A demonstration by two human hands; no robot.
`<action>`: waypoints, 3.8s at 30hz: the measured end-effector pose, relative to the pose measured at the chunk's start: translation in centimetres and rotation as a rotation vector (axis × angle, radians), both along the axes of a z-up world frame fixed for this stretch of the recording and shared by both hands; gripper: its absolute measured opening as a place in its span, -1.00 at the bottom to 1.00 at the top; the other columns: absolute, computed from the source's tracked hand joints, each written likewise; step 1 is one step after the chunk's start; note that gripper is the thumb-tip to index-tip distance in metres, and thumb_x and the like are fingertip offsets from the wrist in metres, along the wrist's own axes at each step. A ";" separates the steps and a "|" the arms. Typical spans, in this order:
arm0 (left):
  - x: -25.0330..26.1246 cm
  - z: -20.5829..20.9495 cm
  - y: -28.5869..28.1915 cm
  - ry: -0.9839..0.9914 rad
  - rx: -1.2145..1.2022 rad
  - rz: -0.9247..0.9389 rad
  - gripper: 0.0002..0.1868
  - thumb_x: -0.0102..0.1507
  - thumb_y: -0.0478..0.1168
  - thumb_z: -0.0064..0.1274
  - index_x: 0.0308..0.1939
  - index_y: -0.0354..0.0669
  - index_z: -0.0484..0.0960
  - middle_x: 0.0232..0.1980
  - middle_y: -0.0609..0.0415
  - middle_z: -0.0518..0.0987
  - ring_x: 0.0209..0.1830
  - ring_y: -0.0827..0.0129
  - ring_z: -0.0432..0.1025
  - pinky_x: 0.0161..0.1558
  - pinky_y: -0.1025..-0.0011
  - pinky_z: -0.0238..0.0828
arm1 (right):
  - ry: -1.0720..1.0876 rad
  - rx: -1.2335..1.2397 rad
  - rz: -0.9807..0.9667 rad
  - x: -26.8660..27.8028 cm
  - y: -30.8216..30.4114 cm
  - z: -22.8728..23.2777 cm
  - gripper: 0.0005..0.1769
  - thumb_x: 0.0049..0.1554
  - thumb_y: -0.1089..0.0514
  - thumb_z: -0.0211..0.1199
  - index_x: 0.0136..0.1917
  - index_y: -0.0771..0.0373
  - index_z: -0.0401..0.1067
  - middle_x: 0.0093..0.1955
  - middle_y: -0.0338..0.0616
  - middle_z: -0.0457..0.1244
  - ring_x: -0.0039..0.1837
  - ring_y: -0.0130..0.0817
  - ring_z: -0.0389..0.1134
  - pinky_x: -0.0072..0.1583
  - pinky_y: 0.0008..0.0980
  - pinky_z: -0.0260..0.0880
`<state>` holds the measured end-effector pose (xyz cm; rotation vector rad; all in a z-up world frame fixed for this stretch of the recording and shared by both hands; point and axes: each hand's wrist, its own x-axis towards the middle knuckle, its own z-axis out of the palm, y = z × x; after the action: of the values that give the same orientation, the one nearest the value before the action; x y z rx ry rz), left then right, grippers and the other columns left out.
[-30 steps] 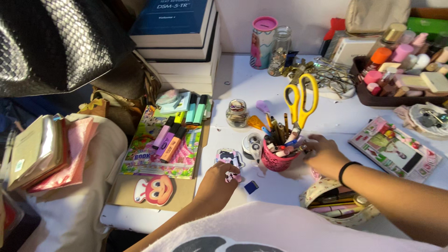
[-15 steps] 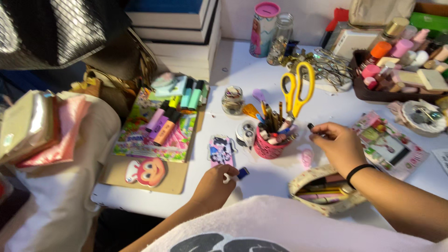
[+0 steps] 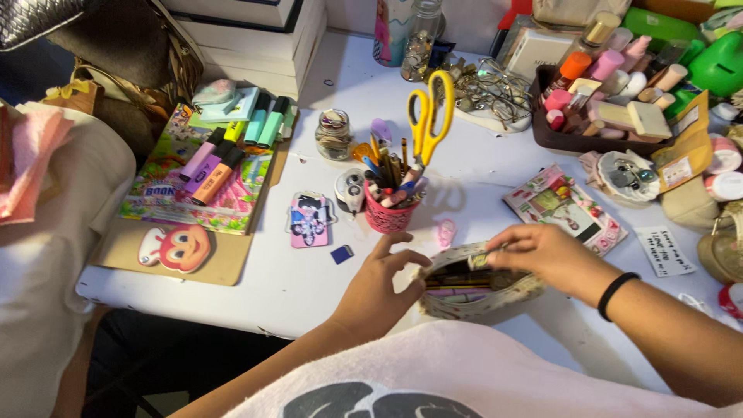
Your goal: The person organizes a cluttered desk by sorting various stationery items. They transfer pens, pencils, and highlighters from a pink cup into a floral pencil case, then place a small pink eraser and a ruler into the case. The person also writes on a small piece of paper and moves a stack of books to the side.
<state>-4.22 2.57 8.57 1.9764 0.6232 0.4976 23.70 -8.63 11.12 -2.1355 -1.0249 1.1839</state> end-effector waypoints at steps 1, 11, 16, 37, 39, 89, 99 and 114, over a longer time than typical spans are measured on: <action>0.6 -0.4 -0.5 -0.036 0.066 -0.013 -0.74 0.15 -0.23 0.21 -0.07 -0.10 0.72 0.33 -0.09 0.42 0.22 0.03 0.42 0.16 0.20 0.41 | -0.015 -0.016 0.027 0.1 -0.2 -0.5 -0.68 0.01 0.07 0.43 0.03 0.22 0.63 -0.16 -0.21 0.45 -0.14 -0.53 0.40 -0.05 -0.49 0.35; 3.2 -2.5 -5.0 0.109 0.035 0.238 -0.74 0.13 -0.29 0.15 -0.09 -0.12 0.68 0.19 -0.07 0.45 0.19 -0.03 0.39 0.20 0.17 0.35 | -0.049 0.140 0.217 -3.3 -0.5 -4.2 -0.73 0.01 0.18 0.34 0.02 0.20 0.55 -0.15 -0.24 0.46 -0.11 -0.49 0.48 -0.03 -0.44 0.48; 2.9 -2.0 -6.5 0.161 -0.177 0.326 -0.70 0.19 -0.31 0.03 0.00 -0.15 0.60 0.16 -0.03 0.50 0.07 0.14 0.54 0.09 0.28 0.47 | -0.179 0.109 0.237 -1.3 -1.8 -2.5 -0.77 0.07 0.10 0.33 -0.02 0.22 0.61 -0.15 -0.11 0.47 -0.13 -0.37 0.48 -0.03 -0.36 0.49; 4.5 -8.3 -6.5 0.257 -0.328 0.553 -0.71 0.11 -0.17 0.30 -0.17 -0.26 0.72 -0.33 0.05 0.71 -0.36 0.39 0.57 -0.26 0.41 0.47 | -0.104 0.126 0.048 4.4 -8.4 -3.0 -0.68 0.18 0.16 0.27 0.21 0.19 0.51 -0.03 -0.15 0.41 -0.11 -0.20 0.36 -0.13 -0.20 0.39; 4.6 -9.0 -6.3 0.257 -0.321 0.522 -0.73 0.13 -0.14 0.27 -0.22 -0.28 0.69 -0.35 0.02 0.69 -0.38 0.34 0.56 -0.27 0.36 0.47 | -0.137 0.249 0.141 3.3 -8.1 -2.3 -0.73 0.09 0.12 0.29 0.07 0.20 0.53 -0.06 -0.30 0.41 -0.07 -0.49 0.40 -0.10 -0.37 0.49; 4.6 -1.8 2.9 0.268 0.089 -0.145 -0.80 0.16 -0.04 0.18 -0.26 -0.02 0.73 -0.29 0.15 0.72 -0.34 0.25 0.62 -0.27 0.24 0.51 | -0.252 0.172 -0.160 -8.0 1.2 1.8 -0.78 -0.04 0.12 0.43 -0.33 0.34 0.54 -0.49 -0.15 0.29 -0.38 -0.43 0.25 -0.26 -0.37 0.27; 2.9 -3.9 3.0 0.375 0.019 0.001 -0.80 0.17 -0.12 0.17 -0.21 -0.10 0.72 -0.29 -0.03 0.71 -0.29 0.14 0.63 -0.20 0.22 0.53 | -0.432 0.111 -0.441 1.5 -5.2 -5.4 -0.75 -0.02 0.08 0.41 -0.18 0.32 0.64 -0.29 -0.05 0.41 -0.27 -0.27 0.44 -0.12 -0.29 0.41; 1.5 -3.2 3.9 0.366 -0.061 0.024 -0.75 0.19 -0.18 0.09 -0.11 -0.19 0.68 -0.18 0.06 0.72 -0.25 0.27 0.62 -0.15 0.33 0.52 | -0.044 0.262 -0.225 -1.1 -4.4 -4.5 -0.81 0.07 0.17 0.30 -0.03 0.24 0.52 -0.30 -0.16 0.37 -0.21 -0.43 0.38 -0.10 -0.38 0.39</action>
<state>-2.77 6.44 5.33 2.0184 0.8779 0.1265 22.62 -13.02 6.66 -2.0142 -0.8769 0.8505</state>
